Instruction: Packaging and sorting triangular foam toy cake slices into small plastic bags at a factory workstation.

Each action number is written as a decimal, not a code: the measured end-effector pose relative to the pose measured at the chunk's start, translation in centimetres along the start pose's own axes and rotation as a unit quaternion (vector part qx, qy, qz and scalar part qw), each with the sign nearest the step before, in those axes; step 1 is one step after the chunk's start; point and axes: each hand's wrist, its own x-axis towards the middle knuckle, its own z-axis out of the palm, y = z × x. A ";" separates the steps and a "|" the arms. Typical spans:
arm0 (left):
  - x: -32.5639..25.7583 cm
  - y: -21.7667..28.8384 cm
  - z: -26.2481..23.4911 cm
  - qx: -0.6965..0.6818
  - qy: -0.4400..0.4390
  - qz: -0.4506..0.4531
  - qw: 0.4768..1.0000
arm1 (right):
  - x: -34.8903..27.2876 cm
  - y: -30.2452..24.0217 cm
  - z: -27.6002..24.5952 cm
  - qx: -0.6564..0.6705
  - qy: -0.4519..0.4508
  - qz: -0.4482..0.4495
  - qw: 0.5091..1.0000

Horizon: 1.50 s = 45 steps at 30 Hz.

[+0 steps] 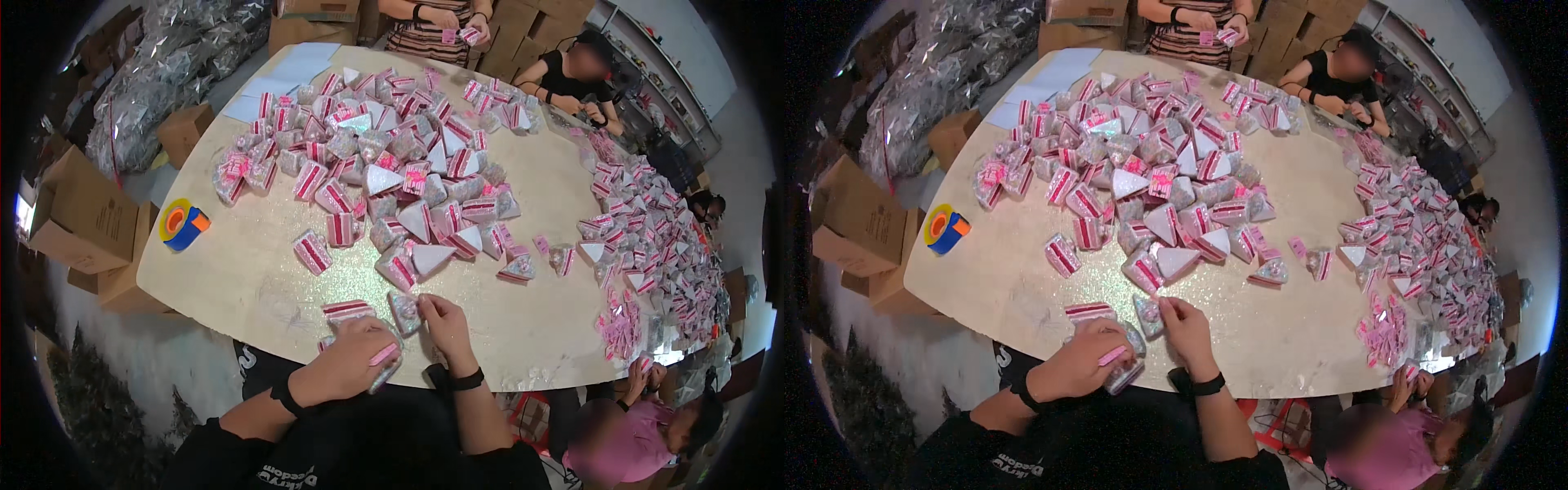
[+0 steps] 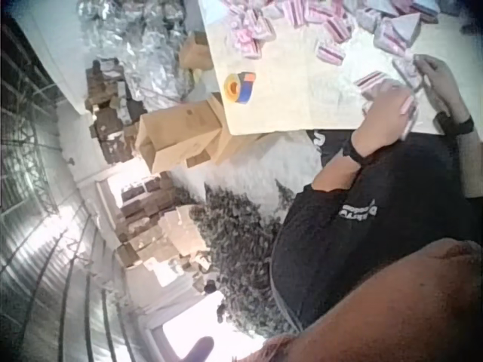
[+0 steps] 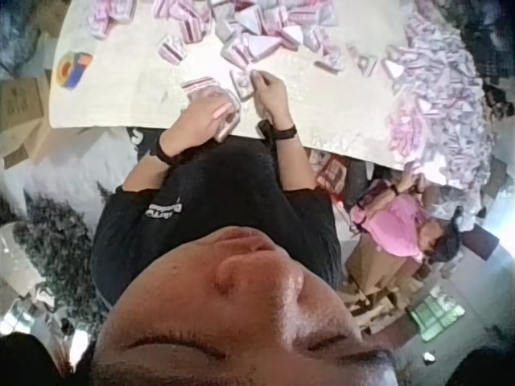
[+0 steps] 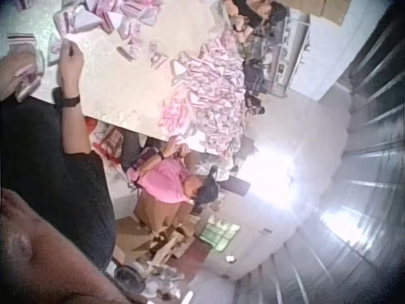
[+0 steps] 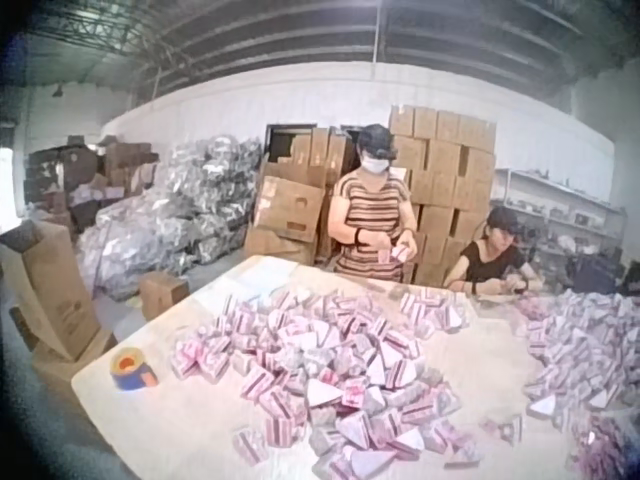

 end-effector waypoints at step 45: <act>-0.9 -2.7 3.9 -0.304 0.027 -0.176 0.936 | -8.6 -8.9 1.2 -0.328 -0.094 -0.426 0.838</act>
